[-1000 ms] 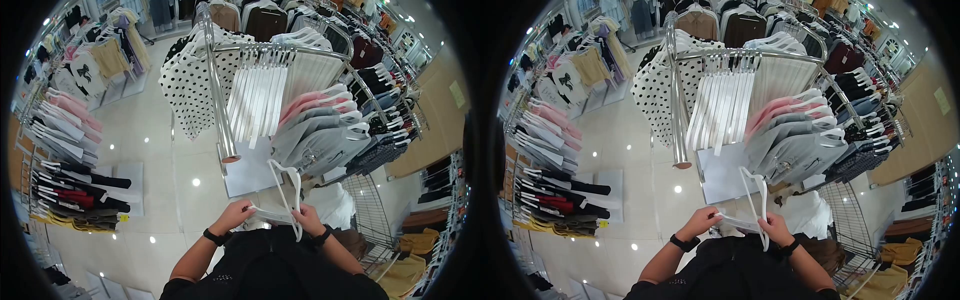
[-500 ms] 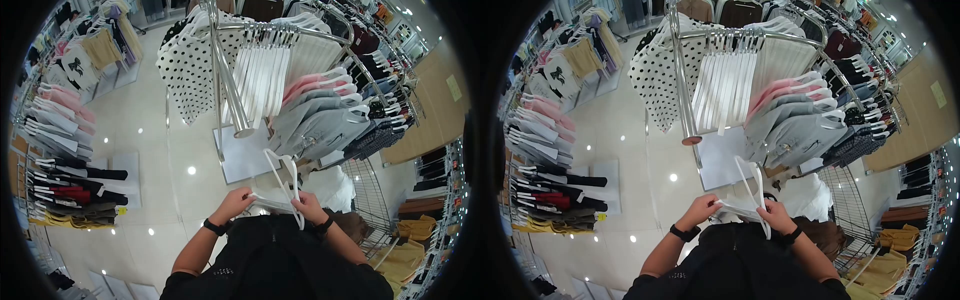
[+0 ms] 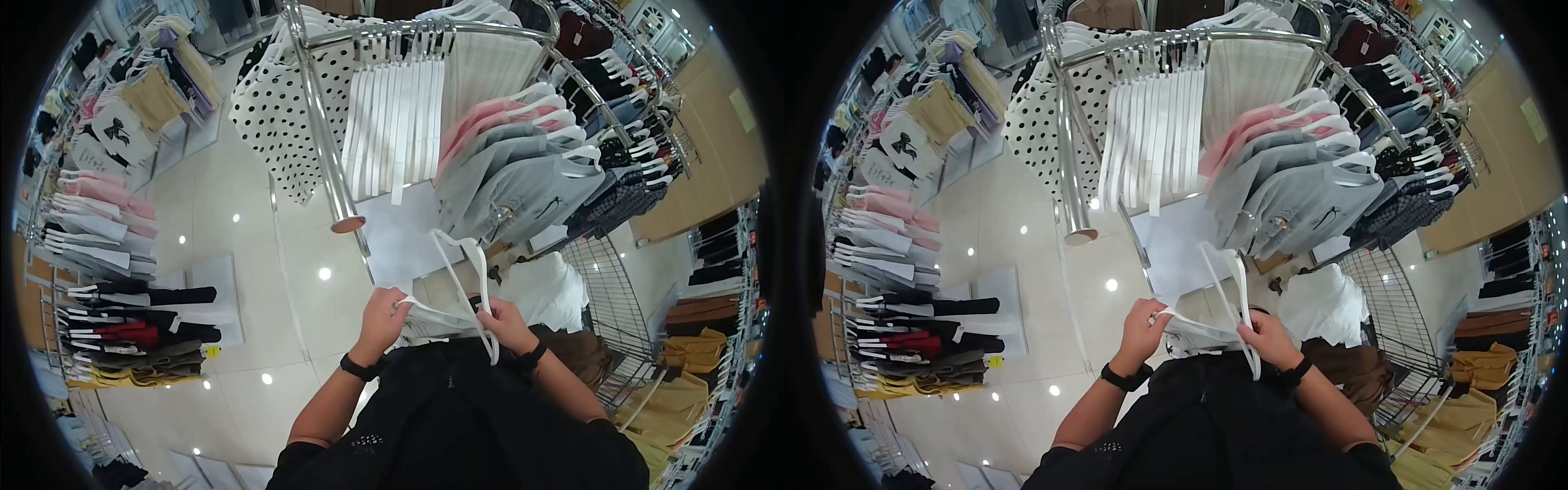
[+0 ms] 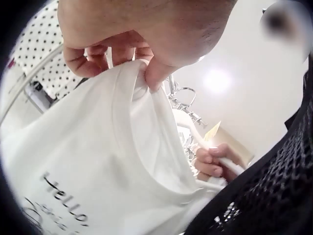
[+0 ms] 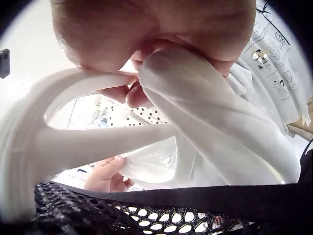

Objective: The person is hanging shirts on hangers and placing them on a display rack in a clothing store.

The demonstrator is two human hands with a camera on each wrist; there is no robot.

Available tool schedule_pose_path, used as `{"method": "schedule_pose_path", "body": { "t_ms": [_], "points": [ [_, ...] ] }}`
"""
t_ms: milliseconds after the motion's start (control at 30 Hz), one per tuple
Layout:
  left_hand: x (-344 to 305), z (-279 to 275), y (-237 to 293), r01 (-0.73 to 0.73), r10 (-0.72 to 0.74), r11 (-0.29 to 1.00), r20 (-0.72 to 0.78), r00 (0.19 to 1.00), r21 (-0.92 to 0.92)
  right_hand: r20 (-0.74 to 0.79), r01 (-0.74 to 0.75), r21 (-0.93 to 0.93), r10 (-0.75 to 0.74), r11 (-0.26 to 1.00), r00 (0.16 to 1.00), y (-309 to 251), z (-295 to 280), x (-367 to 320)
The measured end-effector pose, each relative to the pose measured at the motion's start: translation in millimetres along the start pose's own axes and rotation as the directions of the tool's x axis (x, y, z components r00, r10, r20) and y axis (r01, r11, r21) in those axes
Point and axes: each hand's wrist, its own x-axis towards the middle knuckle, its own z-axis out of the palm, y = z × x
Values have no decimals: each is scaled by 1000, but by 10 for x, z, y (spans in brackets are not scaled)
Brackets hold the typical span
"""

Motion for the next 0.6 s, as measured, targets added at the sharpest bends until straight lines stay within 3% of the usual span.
{"method": "schedule_pose_path", "body": {
  "t_ms": [33,67,167,233,267,333,367,433,600],
  "points": [
    [-2,43,22,236,-213,962,162,964,-139,-26,31,-14,-31,999,999,36,-24,3],
    [7,78,76,473,-385,851,342,857,-229,-23,22,-7,-22,1000,1000,54,-43,-10],
    [109,219,241,505,-398,817,363,843,-278,-91,-7,-43,3,999,996,64,-90,36],
    [167,354,259,505,-393,811,366,844,-294,-176,164,14,-159,986,972,105,-159,88],
    [188,427,282,506,-387,802,369,845,-317,-169,165,23,-159,986,973,156,-268,146],
    [218,532,362,513,-395,797,368,842,-318,-108,318,-262,-355,911,929,279,-472,226],
    [320,590,388,496,-376,802,363,853,-334,-116,328,-247,-364,912,924,243,-558,254],
    [391,697,399,506,-383,799,374,845,-325,-24,77,141,-74,987,997,163,-729,225],
    [453,997,457,566,-436,779,414,799,-271,-86,79,263,-58,962,995,387,-907,320]
  ]
}}
